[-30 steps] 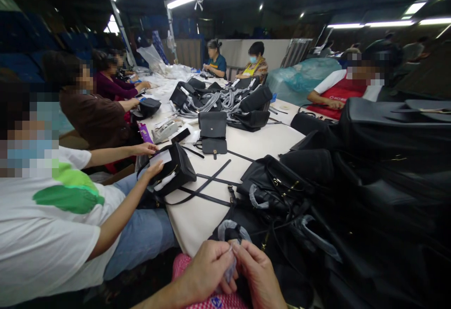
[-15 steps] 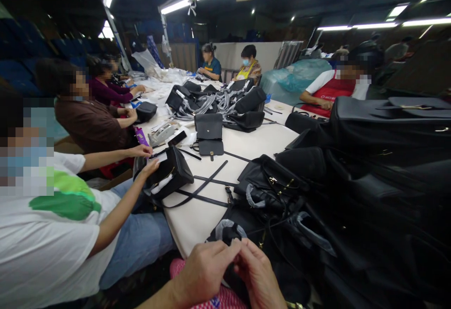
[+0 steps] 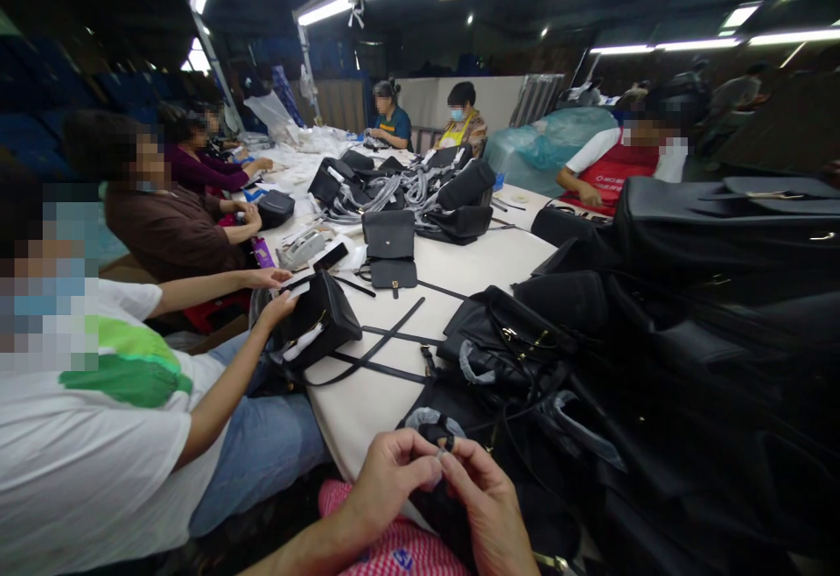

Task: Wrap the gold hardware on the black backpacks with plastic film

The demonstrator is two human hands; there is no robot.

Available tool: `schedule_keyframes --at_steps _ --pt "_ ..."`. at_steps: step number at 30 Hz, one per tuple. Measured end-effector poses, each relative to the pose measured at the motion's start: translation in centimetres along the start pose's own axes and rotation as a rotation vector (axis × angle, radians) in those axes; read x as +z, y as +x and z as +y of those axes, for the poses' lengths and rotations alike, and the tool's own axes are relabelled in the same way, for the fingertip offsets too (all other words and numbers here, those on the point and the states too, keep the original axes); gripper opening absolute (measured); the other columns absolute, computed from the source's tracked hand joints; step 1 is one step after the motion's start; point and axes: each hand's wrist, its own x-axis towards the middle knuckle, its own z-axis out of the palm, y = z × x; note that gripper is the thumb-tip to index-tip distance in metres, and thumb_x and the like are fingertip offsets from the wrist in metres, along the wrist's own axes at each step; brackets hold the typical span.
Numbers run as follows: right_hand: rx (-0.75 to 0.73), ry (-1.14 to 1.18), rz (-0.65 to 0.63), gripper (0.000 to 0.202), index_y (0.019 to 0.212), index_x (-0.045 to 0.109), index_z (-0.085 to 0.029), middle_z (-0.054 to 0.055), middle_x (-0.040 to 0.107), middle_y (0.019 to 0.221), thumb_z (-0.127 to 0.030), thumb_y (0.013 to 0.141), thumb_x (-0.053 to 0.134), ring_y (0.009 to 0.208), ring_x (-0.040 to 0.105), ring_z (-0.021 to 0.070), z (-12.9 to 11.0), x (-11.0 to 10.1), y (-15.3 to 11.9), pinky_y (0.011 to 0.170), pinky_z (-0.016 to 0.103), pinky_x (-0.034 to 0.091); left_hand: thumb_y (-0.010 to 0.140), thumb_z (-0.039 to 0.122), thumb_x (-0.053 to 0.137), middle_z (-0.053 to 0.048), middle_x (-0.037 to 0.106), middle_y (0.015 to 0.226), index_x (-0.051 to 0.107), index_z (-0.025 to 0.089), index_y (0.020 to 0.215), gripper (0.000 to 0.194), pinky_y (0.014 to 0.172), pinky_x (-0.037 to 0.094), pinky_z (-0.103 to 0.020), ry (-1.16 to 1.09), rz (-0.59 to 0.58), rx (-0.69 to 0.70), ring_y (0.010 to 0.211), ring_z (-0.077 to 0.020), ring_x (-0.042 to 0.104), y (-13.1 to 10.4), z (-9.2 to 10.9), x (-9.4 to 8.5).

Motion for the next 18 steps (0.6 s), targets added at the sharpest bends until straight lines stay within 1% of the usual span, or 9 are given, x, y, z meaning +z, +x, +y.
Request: schedule_keyframes --at_steps 3,5,7,9,12,14,15,17,18 --pt "-0.042 -0.097 0.014 0.027 0.087 0.076 -0.023 0.002 0.070 0.082 -0.043 0.069 0.075 0.073 0.056 0.0192 -0.2 -0.5 0.2 0.070 0.030 0.044 0.059 0.036 0.078 -0.002 0.062 0.062 0.065 0.013 0.071 0.029 0.060 0.042 -0.026 -0.075 -0.049 -0.091 0.058 -0.0131 0.053 0.4 -0.3 0.1" --pt "-0.094 -0.136 0.022 0.020 0.079 0.075 -0.022 0.002 0.068 0.079 -0.039 0.070 0.074 0.075 0.056 0.0193 -0.5 -0.7 0.3 0.071 0.030 0.043 0.057 0.036 0.079 -0.001 0.061 0.063 0.062 0.014 0.070 0.031 0.061 0.043 -0.026 -0.108 -0.068 -0.162 0.060 -0.0134 0.054 0.6 -0.6 0.3" --pt "-0.141 -0.125 0.025 0.013 0.072 0.072 -0.021 -0.001 0.063 0.071 -0.035 0.070 0.072 0.071 0.054 0.0172 -0.7 -0.6 0.3 0.068 0.028 0.042 0.058 0.037 0.079 0.000 0.059 0.064 0.061 0.014 0.068 0.031 0.062 0.044 -0.026 -0.106 -0.093 -0.203 0.064 -0.0135 0.055 0.7 -0.8 0.5" --pt "-0.161 -0.105 0.043 0.008 0.070 0.070 -0.022 -0.003 0.059 0.066 -0.029 0.071 0.068 0.065 0.052 0.0147 -1.0 -0.3 0.2 0.064 0.026 0.042 0.062 0.040 0.078 0.000 0.059 0.066 0.062 0.014 0.069 0.031 0.064 0.044 -0.025 -0.050 -0.123 -0.194 0.066 -0.0133 0.054 1.1 -0.9 0.5" --pt "-0.155 -0.109 0.148 0.009 0.074 0.072 -0.021 -0.002 0.061 0.068 -0.025 0.071 0.065 0.065 0.055 0.0142 -2.0 -0.6 0.2 0.059 0.025 0.043 0.067 0.042 0.076 0.000 0.061 0.071 0.065 0.014 0.074 0.031 0.065 0.044 -0.023 0.058 -0.202 -0.160 0.070 -0.0136 0.054 2.5 -0.8 0.7" --pt "-0.135 -0.081 0.217 0.019 0.088 0.073 -0.020 0.000 0.066 0.074 -0.029 0.074 0.064 0.066 0.059 0.0149 -3.0 -2.0 -0.9 0.056 0.024 0.044 0.065 0.044 0.078 -0.001 0.062 0.072 0.066 0.014 0.073 0.033 0.065 0.045 -0.023 0.108 -0.227 -0.169 0.071 -0.0144 0.054 3.5 -0.5 1.0" --pt "-0.128 -0.055 0.256 0.025 0.095 0.073 -0.020 0.001 0.068 0.077 -0.032 0.075 0.064 0.067 0.061 0.0151 -3.4 -3.0 -2.0 0.056 0.024 0.045 0.062 0.045 0.080 -0.001 0.062 0.072 0.066 0.014 0.072 0.035 0.064 0.046 -0.023 0.121 -0.223 -0.183 0.072 -0.0147 0.054 3.9 -0.3 1.1" --pt "-0.118 0.000 0.378 0.034 0.103 0.071 -0.020 0.003 0.071 0.084 -0.040 0.075 0.067 0.070 0.063 0.0151 -3.7 -6.1 -5.6 0.059 0.025 0.048 0.054 0.046 0.084 -0.001 0.062 0.070 0.066 0.014 0.070 0.039 0.063 0.047 -0.023 0.125 -0.199 -0.217 0.071 -0.0151 0.054 4.5 0.1 1.3" --pt "-0.123 0.010 0.476 0.036 0.101 0.072 -0.019 0.004 0.072 0.084 -0.044 0.074 0.069 0.071 0.063 0.0153 -3.3 -8.1 -8.0 0.062 0.025 0.049 0.051 0.046 0.085 -0.001 0.062 0.070 0.067 0.015 0.069 0.041 0.062 0.048 -0.023 0.120 -0.187 -0.231 0.070 -0.0153 0.054 4.7 0.3 1.4"
